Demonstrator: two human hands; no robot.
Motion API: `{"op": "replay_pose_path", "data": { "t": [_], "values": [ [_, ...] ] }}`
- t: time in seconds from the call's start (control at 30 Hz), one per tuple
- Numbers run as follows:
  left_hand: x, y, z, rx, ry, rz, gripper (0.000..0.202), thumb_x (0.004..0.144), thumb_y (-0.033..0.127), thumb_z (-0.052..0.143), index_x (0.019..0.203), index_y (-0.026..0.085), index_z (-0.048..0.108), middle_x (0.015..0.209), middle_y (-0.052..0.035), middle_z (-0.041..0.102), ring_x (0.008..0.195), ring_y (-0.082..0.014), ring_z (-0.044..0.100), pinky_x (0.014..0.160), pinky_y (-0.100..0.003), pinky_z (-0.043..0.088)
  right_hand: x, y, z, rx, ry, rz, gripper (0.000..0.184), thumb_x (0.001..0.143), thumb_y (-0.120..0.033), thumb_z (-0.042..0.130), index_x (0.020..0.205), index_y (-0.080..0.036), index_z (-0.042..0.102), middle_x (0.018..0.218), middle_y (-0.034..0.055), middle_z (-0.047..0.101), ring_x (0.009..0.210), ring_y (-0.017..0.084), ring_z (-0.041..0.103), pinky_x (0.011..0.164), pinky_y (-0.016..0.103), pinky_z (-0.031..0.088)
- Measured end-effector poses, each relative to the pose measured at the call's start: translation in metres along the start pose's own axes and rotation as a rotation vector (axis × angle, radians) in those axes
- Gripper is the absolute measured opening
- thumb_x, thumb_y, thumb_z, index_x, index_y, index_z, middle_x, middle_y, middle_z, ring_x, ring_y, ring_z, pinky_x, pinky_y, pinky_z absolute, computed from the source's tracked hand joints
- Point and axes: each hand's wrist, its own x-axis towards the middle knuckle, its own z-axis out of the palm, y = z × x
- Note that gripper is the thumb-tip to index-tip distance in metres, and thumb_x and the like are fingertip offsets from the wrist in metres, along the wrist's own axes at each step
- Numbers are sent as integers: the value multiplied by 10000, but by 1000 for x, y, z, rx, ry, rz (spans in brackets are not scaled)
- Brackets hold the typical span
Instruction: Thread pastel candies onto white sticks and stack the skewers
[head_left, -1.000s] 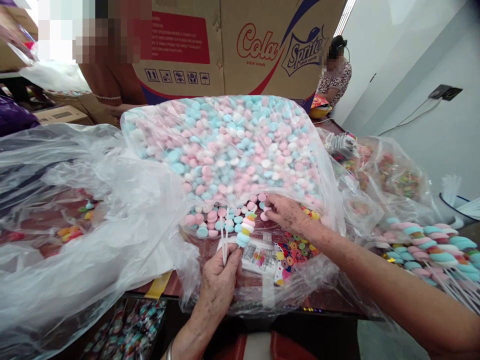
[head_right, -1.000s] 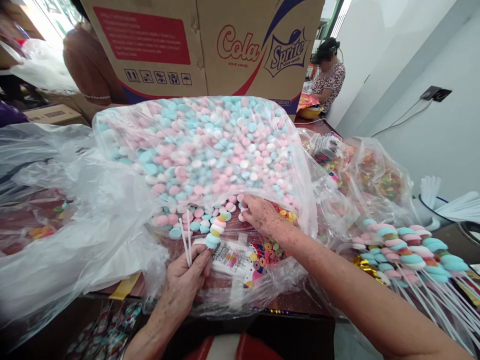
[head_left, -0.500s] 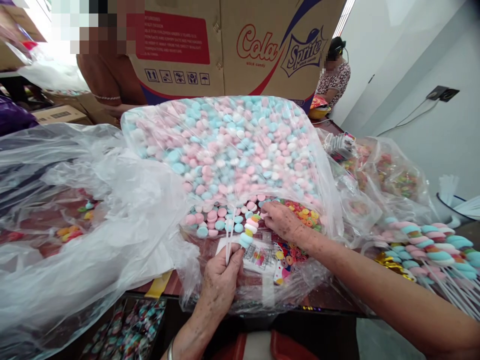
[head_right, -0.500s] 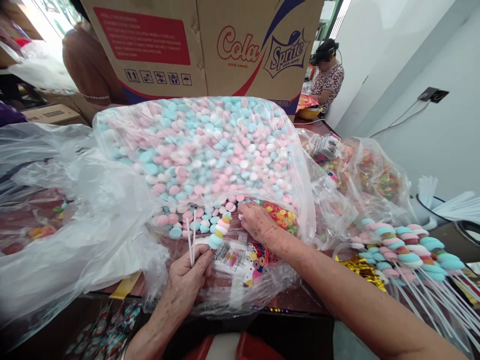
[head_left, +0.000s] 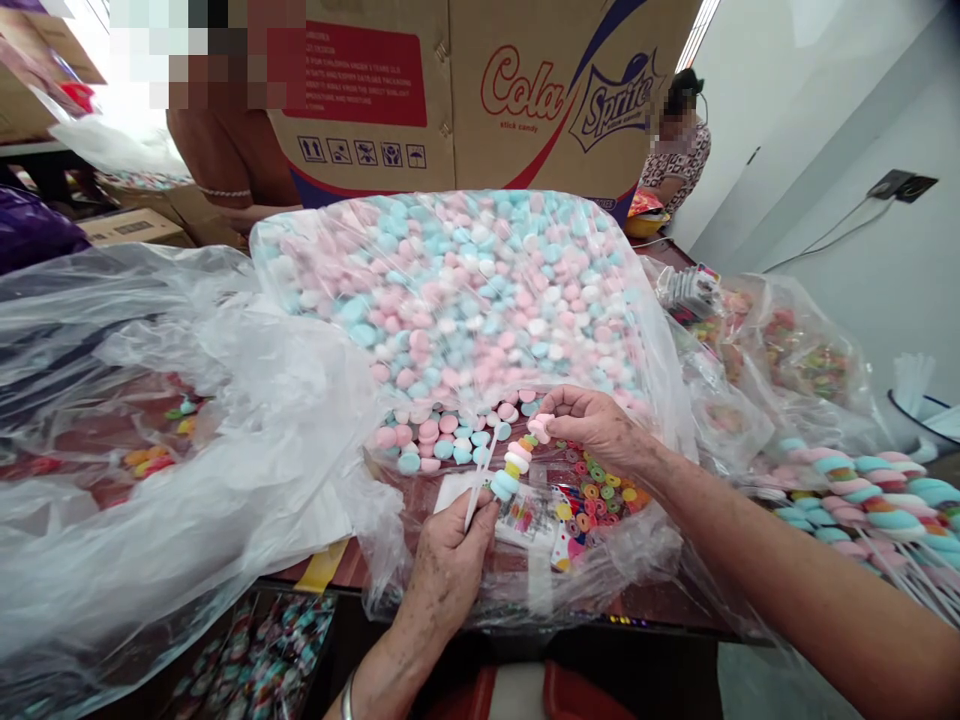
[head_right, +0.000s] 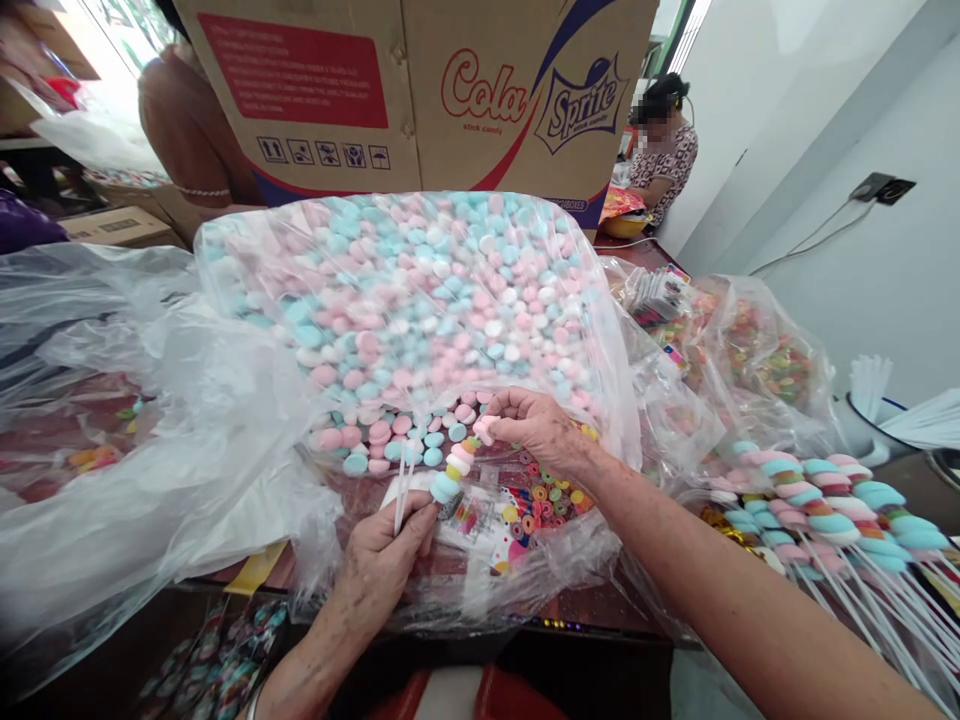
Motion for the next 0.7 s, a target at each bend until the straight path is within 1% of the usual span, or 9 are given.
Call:
{"op": "replay_pose_path", "data": {
  "t": [0.1,0.2,0.37,0.47,0.57,0.7],
  "values": [
    [0,-1,0,-3,-4,-12,299,899,417,520,700,199,564,563,55,452,558,-135,385,561,-255,298,1,1,-1,16,23,-2,253,680,-307,830,795,-173,648,710,-27,675,651,115,610,648,253,469],
    [1,-1,1,-10,7,-10,303,896,423,520,691,202,551,560,55,445,561,-137,389,558,-256,296,2,1,-2,18,34,-5,263,676,-314,835,804,-172,654,735,-16,690,666,118,620,647,251,468],
    [1,1,0,0,-1,2,314,890,418,519,660,205,531,555,54,436,559,-138,387,552,-256,293,0,-1,0,-18,-10,-38,223,724,-322,811,810,-172,671,741,-8,701,691,121,635,663,248,482],
    [1,2,1,13,3,-3,309,884,418,523,662,204,541,547,54,432,555,-139,390,546,-256,293,-2,0,1,-53,-50,-76,201,756,-323,800,847,-172,704,803,4,720,717,118,644,680,249,496],
    [0,1,1,21,18,2,306,879,420,524,665,202,547,544,54,433,552,-140,391,547,-257,297,-4,2,1,-84,-95,-97,209,787,-339,785,904,-174,735,878,29,741,774,133,667,727,267,514],
    [1,-2,2,33,28,15,307,882,427,519,684,198,569,551,51,440,554,-142,393,549,-258,303,-7,1,2,-109,-115,-77,244,786,-359,784,944,-176,751,899,36,748,795,143,676,749,280,524]
  ]
}}
